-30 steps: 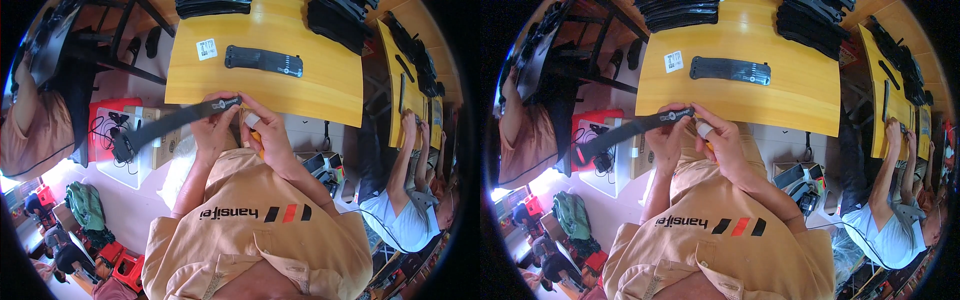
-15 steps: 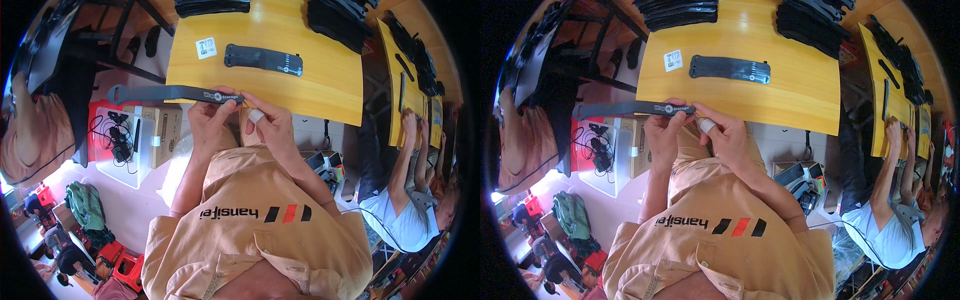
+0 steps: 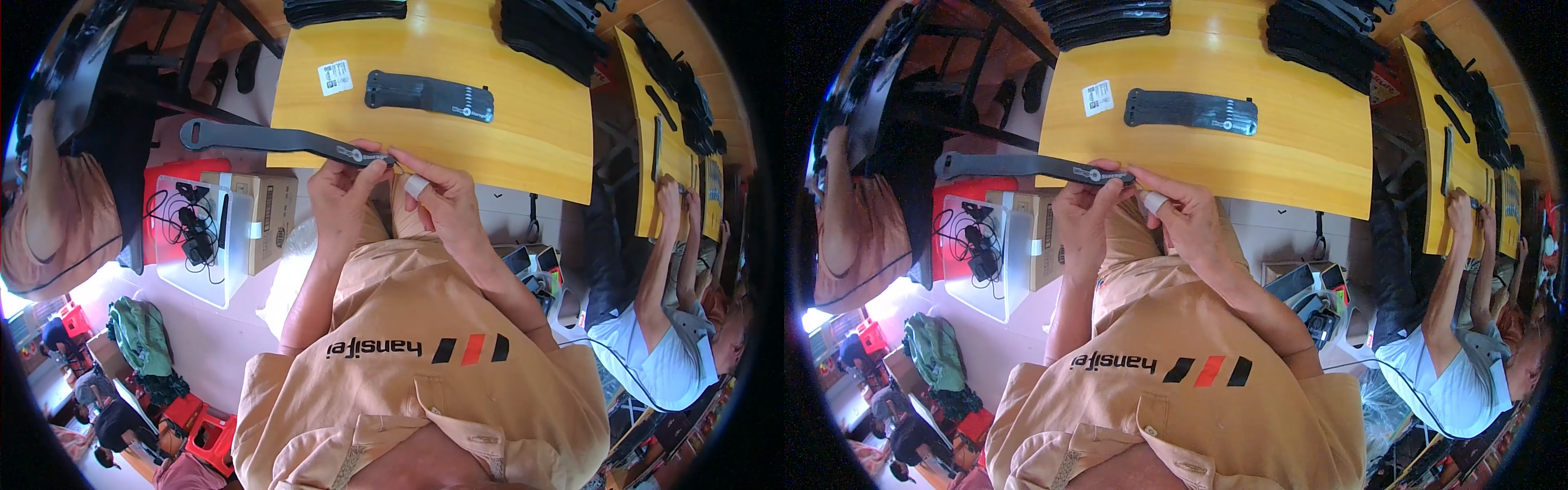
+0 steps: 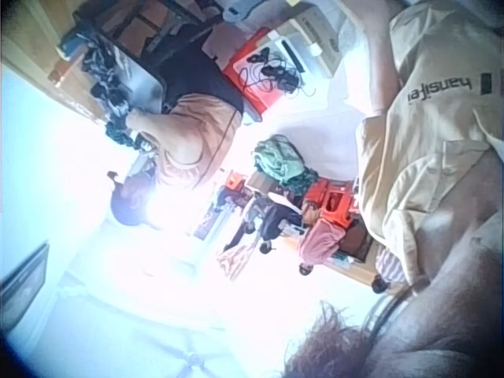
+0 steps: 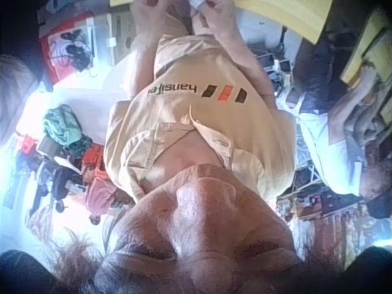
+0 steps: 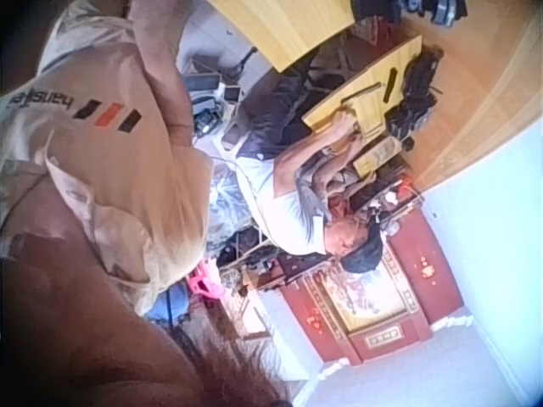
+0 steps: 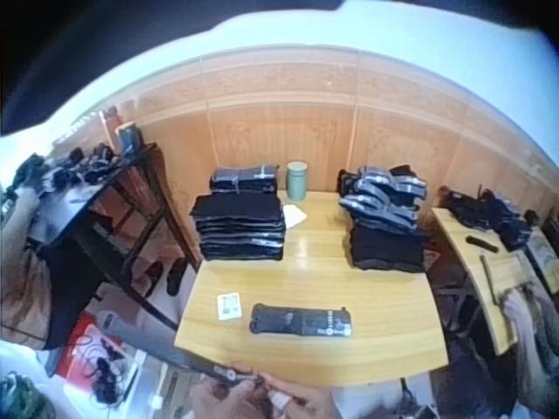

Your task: Assembling plastic clips and fasteners onto black straps at a manufacturing workbench.

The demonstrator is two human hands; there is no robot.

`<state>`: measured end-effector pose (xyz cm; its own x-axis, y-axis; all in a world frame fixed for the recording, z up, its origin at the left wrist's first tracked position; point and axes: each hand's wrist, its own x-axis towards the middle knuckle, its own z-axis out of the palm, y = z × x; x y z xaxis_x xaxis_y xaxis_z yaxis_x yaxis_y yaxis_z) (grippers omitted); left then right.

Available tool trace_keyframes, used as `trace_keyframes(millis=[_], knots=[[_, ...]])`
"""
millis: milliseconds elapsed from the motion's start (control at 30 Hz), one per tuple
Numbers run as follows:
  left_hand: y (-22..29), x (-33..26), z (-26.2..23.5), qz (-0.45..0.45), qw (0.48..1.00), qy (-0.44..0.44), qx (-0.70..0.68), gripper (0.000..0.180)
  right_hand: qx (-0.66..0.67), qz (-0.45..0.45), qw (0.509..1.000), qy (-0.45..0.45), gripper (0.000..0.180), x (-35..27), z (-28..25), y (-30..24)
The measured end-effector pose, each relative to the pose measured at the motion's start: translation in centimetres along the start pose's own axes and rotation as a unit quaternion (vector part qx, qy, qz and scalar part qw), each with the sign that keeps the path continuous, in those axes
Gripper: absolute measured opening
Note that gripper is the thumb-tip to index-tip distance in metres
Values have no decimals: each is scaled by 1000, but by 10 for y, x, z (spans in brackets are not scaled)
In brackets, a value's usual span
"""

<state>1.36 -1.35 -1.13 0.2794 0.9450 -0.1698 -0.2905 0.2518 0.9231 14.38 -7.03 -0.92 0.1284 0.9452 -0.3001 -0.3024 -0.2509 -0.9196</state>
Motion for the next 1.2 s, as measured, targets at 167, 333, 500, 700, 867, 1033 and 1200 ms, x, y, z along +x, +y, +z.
trace_keyframes(millis=[167,333,500,700,867,1033,1200], knots=[[2,-2,-2,58,989,-23,135,20,-30,23,998,-49,35,1,-15,-11],[-2,0,0,66,991,-38,109,20,-79,2,997,0,36,-6,-5,-11],[8,-2,4,97,972,-67,202,21,-73,-3,996,47,36,-7,-2,7],[0,0,-12,163,939,-99,287,23,266,155,946,-101,36,-2,-14,7],[12,-2,-11,32,972,-98,210,20,19,23,1000,-5,41,-11,1,6],[4,1,-15,-9,993,-92,74,20,-258,-191,944,76,44,-8,-3,16],[4,-4,-13,19,982,-90,163,20,-106,25,994,-19,38,-9,-9,-2]])
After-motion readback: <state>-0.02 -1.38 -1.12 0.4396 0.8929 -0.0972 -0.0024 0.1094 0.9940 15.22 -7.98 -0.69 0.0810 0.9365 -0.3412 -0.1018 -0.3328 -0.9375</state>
